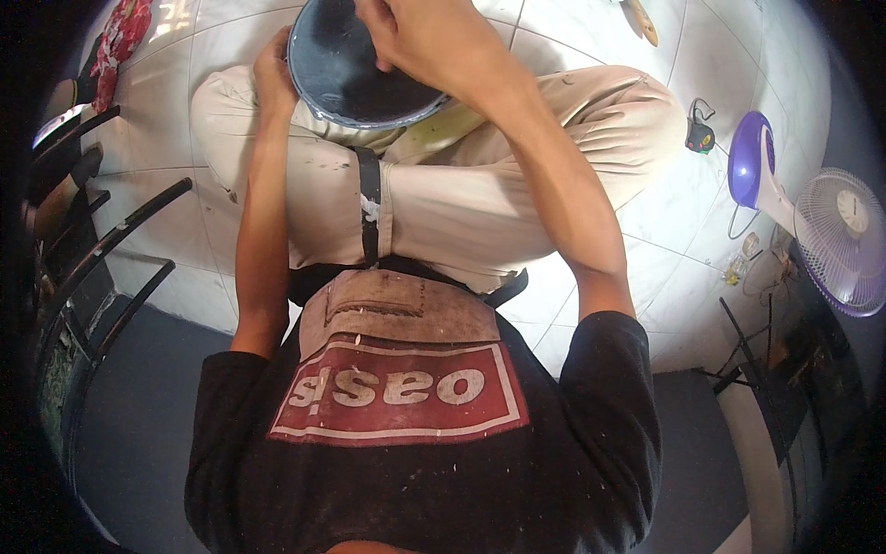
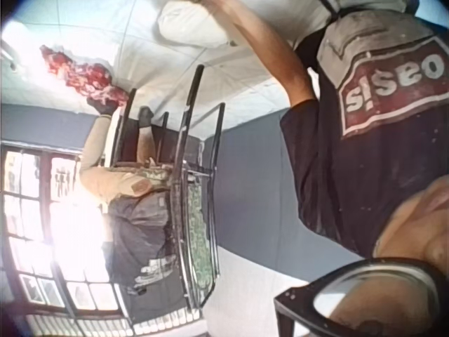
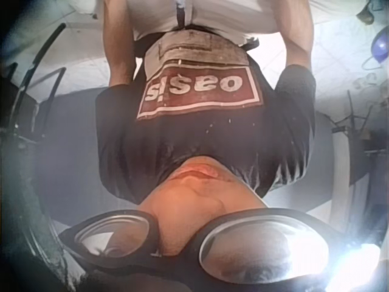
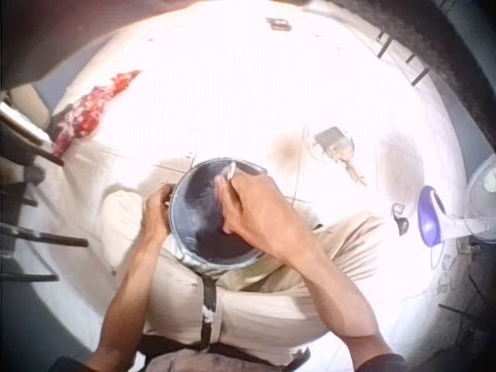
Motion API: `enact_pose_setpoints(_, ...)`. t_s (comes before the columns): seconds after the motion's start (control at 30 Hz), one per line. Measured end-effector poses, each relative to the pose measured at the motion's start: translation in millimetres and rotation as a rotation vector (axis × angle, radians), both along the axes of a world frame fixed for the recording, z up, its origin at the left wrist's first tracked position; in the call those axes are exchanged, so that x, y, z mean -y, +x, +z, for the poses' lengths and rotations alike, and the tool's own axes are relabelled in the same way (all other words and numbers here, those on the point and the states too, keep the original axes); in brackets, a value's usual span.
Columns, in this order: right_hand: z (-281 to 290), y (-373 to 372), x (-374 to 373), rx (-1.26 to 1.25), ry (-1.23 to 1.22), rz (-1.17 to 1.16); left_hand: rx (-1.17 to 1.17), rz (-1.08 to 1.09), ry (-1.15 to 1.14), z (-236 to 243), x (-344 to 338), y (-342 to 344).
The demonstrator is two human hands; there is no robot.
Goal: The person sits on the floor and stirs dark paint in a bucket with a stick. They then pick up a paintbrush, dip it into the paint, and apply paint to a nearby door.
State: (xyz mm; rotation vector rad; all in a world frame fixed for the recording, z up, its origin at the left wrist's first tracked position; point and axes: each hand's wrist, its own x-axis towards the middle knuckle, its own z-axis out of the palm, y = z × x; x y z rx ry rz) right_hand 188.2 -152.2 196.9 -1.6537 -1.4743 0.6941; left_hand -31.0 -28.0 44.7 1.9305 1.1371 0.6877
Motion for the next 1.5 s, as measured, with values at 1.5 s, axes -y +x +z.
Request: enact_pose_setpoints(1.5,-27,1,-3,-0.459,-0.209,-0.023,-0.019,0.027,0.002,-7,-4,0)
